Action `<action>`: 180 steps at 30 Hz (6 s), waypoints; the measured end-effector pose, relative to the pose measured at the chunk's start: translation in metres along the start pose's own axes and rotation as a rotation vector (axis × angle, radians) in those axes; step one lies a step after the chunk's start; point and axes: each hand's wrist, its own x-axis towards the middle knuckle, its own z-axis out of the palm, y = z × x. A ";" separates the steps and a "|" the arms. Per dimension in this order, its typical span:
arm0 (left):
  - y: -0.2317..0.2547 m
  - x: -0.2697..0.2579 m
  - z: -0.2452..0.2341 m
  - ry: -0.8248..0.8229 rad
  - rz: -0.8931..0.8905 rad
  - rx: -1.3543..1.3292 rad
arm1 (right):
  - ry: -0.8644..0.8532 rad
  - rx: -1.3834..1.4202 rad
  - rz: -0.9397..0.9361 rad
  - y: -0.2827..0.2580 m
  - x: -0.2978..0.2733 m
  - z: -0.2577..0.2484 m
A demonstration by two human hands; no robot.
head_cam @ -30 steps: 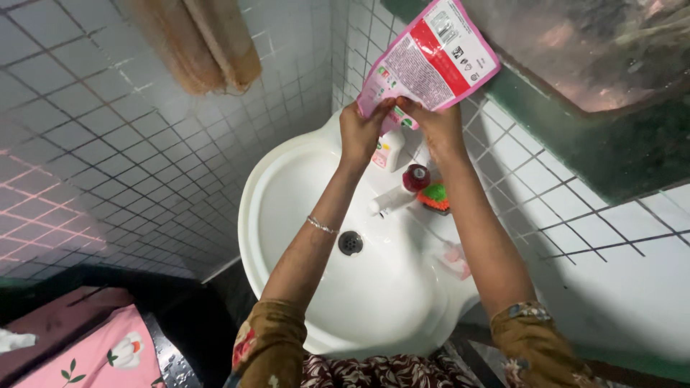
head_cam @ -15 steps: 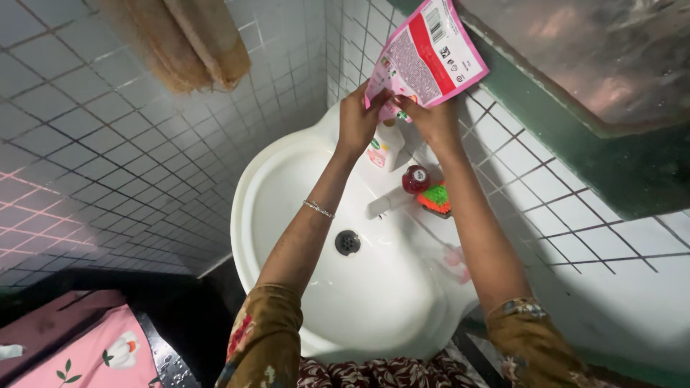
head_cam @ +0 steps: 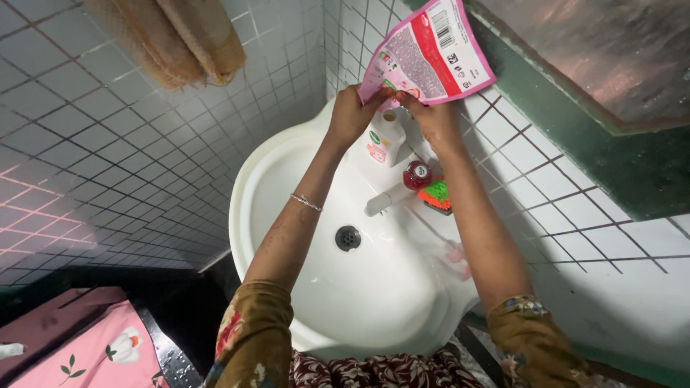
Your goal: The person manipulates a refill packet and a soap bottle near a washbasin, then uses a brush to scrub the basin surface and faucet.
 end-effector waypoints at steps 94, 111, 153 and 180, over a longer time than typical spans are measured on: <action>-0.193 -0.603 -0.224 1.575 -0.146 -0.926 | -0.857 0.492 0.371 -0.023 -0.224 0.089; -0.082 -0.442 -0.131 0.590 -0.239 -1.140 | -0.514 0.401 0.384 -0.004 -0.226 0.030; 0.084 -0.214 0.013 -0.057 0.520 0.883 | -0.181 -0.556 -0.343 -0.144 -0.229 -0.101; -0.012 -0.095 0.017 0.142 0.058 0.505 | 0.071 0.441 -0.189 -0.052 -0.004 -0.018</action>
